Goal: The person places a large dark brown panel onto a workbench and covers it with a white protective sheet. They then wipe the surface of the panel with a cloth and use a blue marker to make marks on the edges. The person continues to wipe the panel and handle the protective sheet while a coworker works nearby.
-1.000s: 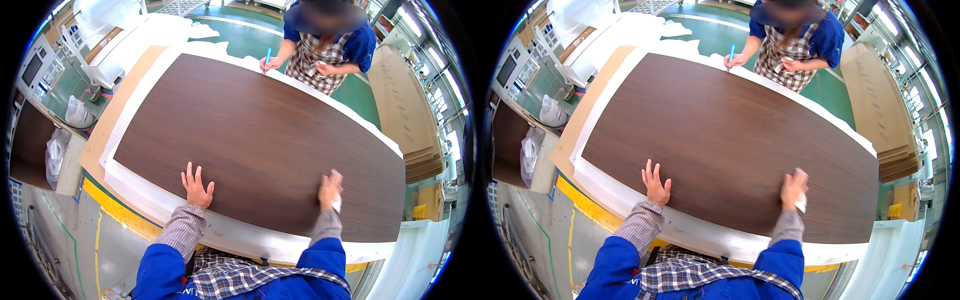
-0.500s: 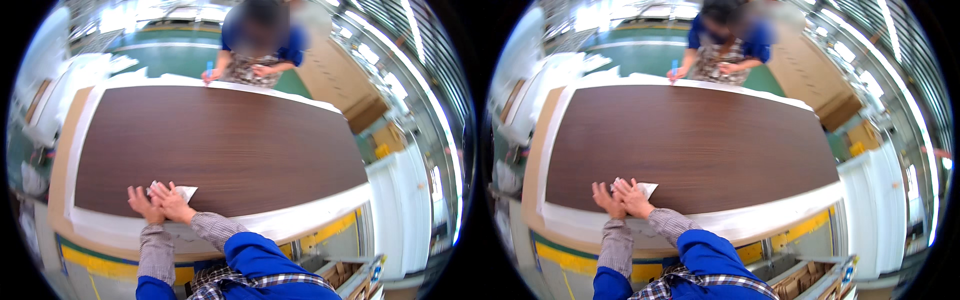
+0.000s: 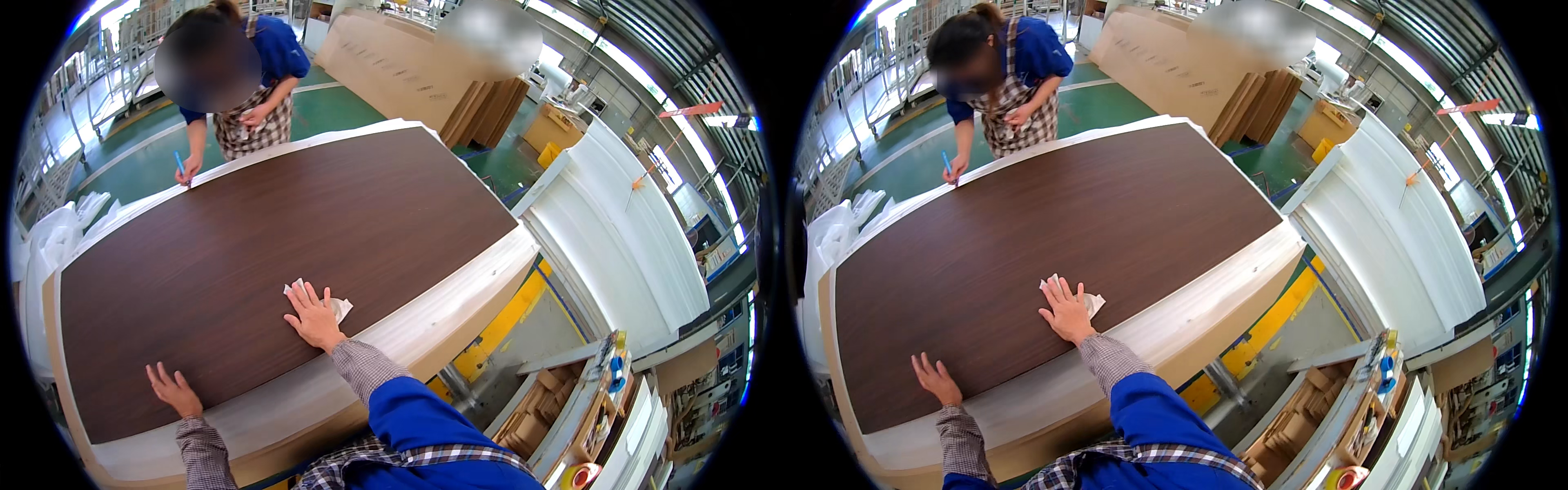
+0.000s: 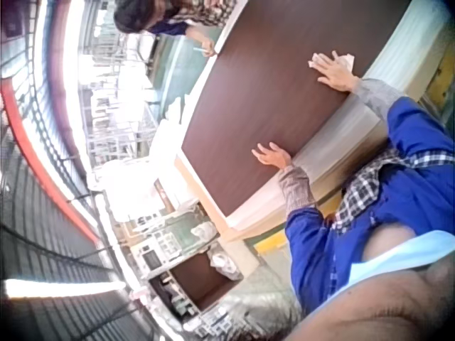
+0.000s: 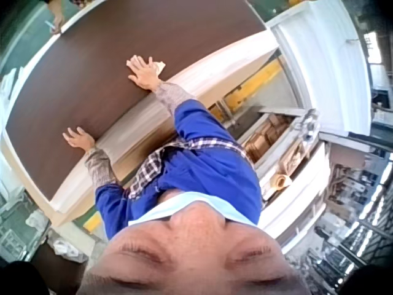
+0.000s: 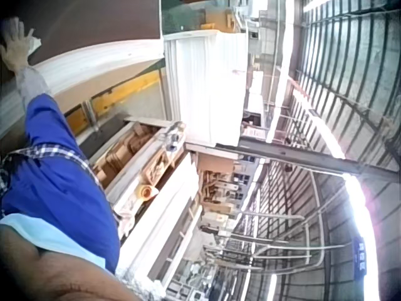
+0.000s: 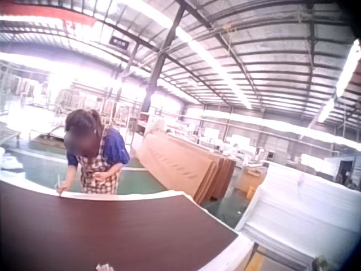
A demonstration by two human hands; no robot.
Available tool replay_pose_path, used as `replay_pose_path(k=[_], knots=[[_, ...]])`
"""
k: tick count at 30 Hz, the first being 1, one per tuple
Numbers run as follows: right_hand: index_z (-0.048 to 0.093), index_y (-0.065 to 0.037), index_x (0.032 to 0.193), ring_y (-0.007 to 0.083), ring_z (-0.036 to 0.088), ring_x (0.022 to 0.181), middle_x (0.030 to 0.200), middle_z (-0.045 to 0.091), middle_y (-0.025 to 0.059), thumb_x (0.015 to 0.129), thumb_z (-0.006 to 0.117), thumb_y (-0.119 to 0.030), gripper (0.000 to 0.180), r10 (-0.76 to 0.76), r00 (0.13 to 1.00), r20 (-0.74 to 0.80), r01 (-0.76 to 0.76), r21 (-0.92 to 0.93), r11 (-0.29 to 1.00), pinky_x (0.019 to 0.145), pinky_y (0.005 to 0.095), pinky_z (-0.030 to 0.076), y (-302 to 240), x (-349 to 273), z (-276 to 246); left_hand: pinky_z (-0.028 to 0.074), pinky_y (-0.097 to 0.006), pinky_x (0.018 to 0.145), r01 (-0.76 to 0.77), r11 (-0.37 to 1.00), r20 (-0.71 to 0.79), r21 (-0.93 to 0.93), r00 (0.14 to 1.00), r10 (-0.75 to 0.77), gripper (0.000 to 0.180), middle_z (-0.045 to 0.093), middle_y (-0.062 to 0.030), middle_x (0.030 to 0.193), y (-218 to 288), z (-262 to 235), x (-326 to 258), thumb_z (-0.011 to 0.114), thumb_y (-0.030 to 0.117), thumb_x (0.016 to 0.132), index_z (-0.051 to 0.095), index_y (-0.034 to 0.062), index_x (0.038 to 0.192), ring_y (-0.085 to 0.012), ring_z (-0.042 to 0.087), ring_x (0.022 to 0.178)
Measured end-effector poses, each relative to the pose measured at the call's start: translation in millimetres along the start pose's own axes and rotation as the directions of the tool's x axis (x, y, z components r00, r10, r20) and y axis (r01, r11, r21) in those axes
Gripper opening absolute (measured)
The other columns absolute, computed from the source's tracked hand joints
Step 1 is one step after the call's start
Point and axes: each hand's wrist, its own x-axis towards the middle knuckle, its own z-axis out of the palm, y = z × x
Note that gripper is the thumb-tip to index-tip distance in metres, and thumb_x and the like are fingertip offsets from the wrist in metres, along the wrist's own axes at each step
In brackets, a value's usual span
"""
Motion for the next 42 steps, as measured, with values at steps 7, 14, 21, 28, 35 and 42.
replay_pose_path(k=[7,14,21,28,35,42], knots=[[0.036,-0.011,0.135,0.0290,0.024,0.133,0.144,0.029,0.0075,0.088,0.046,-0.043,0.057,-0.005,0.998,-0.065,0.006,0.006,1.000,0.104,0.0604,0.015,126.8,-12.2,-48.1,0.028,-0.046,0.100,-0.143,0.917,0.088,-0.372,0.978,0.188,0.040,0.033,-0.0225,0.135,267.4,74.5,-26.3,0.052,0.021,0.087,0.047,0.0025,0.122,-0.0388,0.033,0.123],[0.037,-0.011,0.134,0.0263,0.022,0.134,0.144,0.029,0.0057,0.086,0.050,-0.042,0.058,0.129,0.990,-0.063,-0.130,-0.009,0.991,0.104,0.0604,0.014,228.0,-9.6,-94.9,0.021,-0.047,0.104,0.150,0.987,0.230,-0.055,0.964,-0.134,0.042,0.033,-0.0127,0.137,367.5,112.3,-23.2,0.039,0.037,0.094,0.047,0.0091,0.124,-0.0280,0.035,0.124],[0.035,-0.010,0.135,0.0286,0.023,0.133,0.144,0.027,0.0078,0.086,0.050,-0.042,0.061,0.137,0.990,-0.030,-0.138,-0.005,0.990,0.104,0.0589,0.015,245.3,-5.5,-94.8,0.020,-0.047,0.105,0.155,0.987,0.258,0.050,0.952,-0.163,0.046,0.032,-0.0130,0.138,365.8,109.7,-21.9,0.035,0.039,0.095,0.041,0.0080,0.129,-0.0287,0.035,0.124],[0.036,-0.009,0.134,0.0280,0.022,0.134,0.143,0.028,0.0091,0.086,0.051,-0.039,0.058,-0.011,1.000,0.023,0.010,0.055,0.998,0.105,0.0581,0.016,265.4,11.2,-101.4,0.023,-0.046,0.104,0.124,0.990,0.248,0.072,0.959,-0.138,0.045,0.033,-0.0142,0.137,355.1,113.5,-21.9,0.036,0.035,0.095,0.040,0.0070,0.130,-0.0298,0.036,0.123],[0.038,-0.008,0.132,0.0346,0.026,0.130,0.139,0.033,0.0132,0.084,0.052,-0.035,0.056,0.047,0.998,-0.033,-0.049,-0.054,0.997,0.101,0.0611,0.019,398.9,36.1,-135.7,0.023,-0.045,0.103,0.194,0.954,0.192,0.227,0.952,-0.239,0.048,0.027,-0.0160,0.141,397.4,113.3,-48.1,0.034,0.040,0.095,0.038,0.0080,0.131,-0.0291,0.033,0.126],[0.063,-0.006,0.101,0.0316,0.055,0.102,0.096,0.063,0.0150,0.081,0.050,-0.015,0.026,0.461,0.887,-0.024,-0.430,-0.404,0.807,0.089,0.0446,0.041,704.1,-30.3,-212.0,0.024,-0.045,0.103,0.331,0.896,0.208,0.294,0.893,-0.398,0.055,0.025,-0.0149,0.141,473.1,115.0,-59.9,0.031,0.047,0.094,0.035,0.0101,0.134,-0.0326,0.034,0.124]])
